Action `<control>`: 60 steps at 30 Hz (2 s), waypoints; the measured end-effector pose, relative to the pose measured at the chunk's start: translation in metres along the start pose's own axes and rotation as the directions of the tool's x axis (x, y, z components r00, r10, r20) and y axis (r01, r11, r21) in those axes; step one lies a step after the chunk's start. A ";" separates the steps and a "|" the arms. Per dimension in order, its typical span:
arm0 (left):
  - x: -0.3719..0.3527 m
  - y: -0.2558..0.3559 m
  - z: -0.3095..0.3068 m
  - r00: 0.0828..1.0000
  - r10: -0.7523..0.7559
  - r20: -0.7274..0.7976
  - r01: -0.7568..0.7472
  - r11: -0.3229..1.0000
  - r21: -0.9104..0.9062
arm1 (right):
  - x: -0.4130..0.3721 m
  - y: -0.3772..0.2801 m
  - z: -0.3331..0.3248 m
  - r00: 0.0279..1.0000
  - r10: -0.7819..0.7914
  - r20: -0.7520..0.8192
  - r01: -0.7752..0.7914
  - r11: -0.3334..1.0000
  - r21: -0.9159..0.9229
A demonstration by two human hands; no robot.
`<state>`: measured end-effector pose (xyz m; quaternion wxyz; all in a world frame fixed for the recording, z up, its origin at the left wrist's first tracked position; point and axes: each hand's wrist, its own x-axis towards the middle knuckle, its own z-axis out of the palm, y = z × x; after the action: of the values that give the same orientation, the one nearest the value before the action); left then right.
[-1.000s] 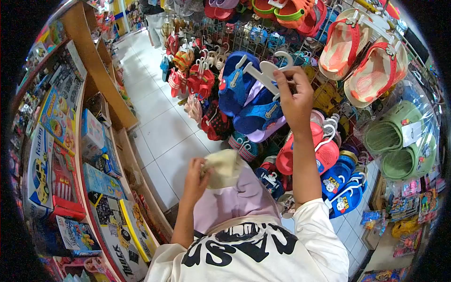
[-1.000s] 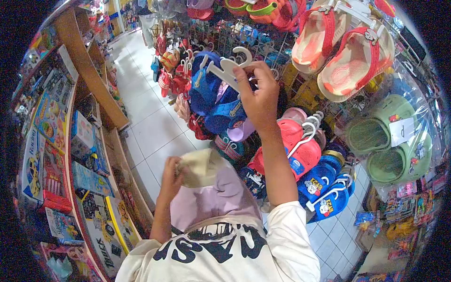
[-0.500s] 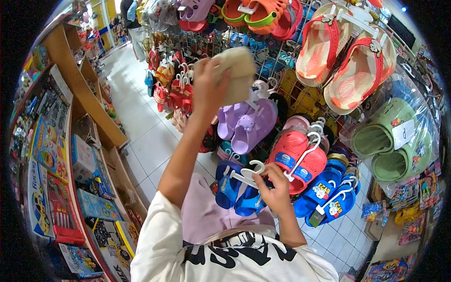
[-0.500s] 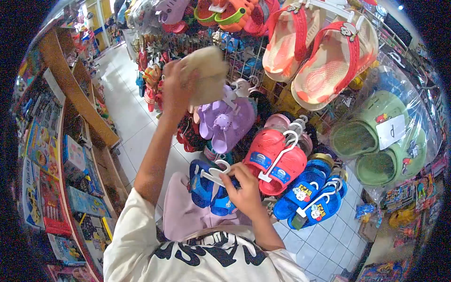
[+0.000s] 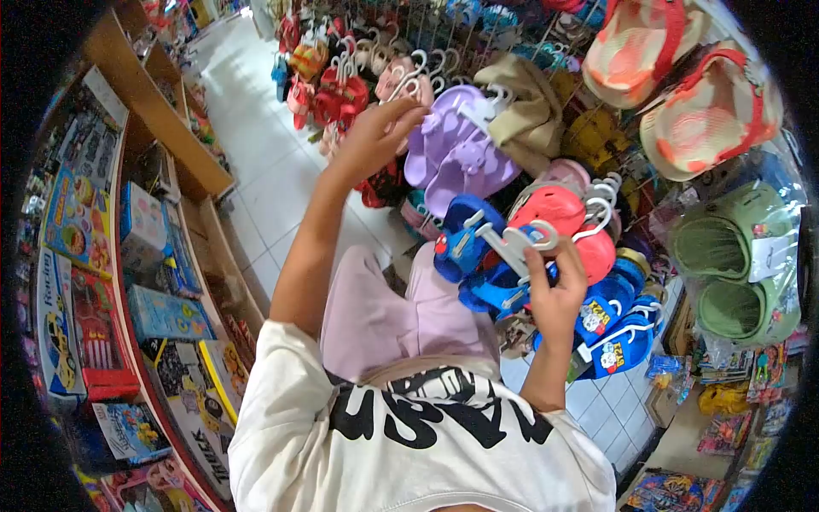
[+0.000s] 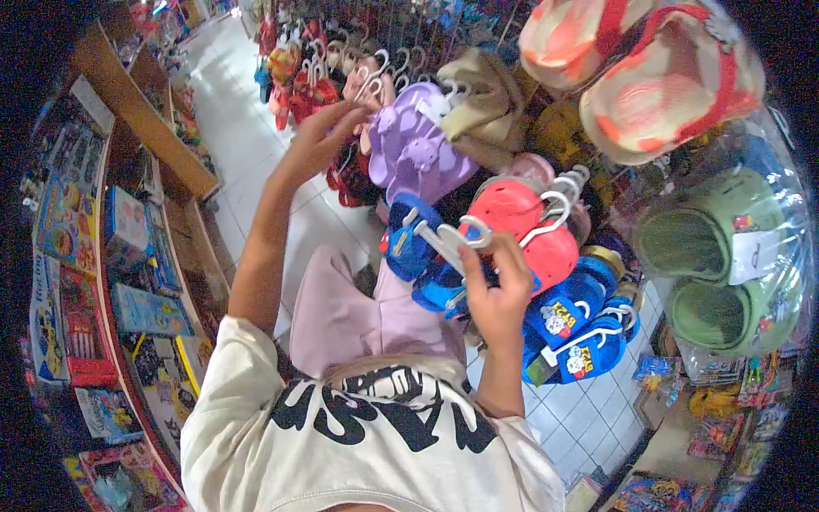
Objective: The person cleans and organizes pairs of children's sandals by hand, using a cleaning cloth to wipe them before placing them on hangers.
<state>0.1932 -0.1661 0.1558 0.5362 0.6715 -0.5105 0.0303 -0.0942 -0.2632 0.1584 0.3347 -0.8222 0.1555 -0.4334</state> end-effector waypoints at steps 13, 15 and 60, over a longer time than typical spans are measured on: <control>-0.312 0.003 0.026 0.332 -0.880 0.339 0.597 0.474 0.647 | 0.001 0.011 0.048 0.997 0.042 0.063 -0.050 0.990 0.132; -0.317 0.003 0.015 0.287 -0.810 0.512 0.625 0.563 0.540 | 0.001 0.009 0.052 0.992 0.070 0.104 -0.084 0.986 0.142; -0.261 -0.014 0.034 0.769 -0.579 0.269 0.637 0.662 -0.396 | 0.122 -0.037 0.174 0.935 -0.310 0.173 0.278 0.943 0.185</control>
<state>0.0618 -0.0220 -0.0219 0.6281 0.6547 -0.2794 -0.3143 0.1168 -0.2301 0.1883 0.3436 -0.8465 -0.0386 -0.4049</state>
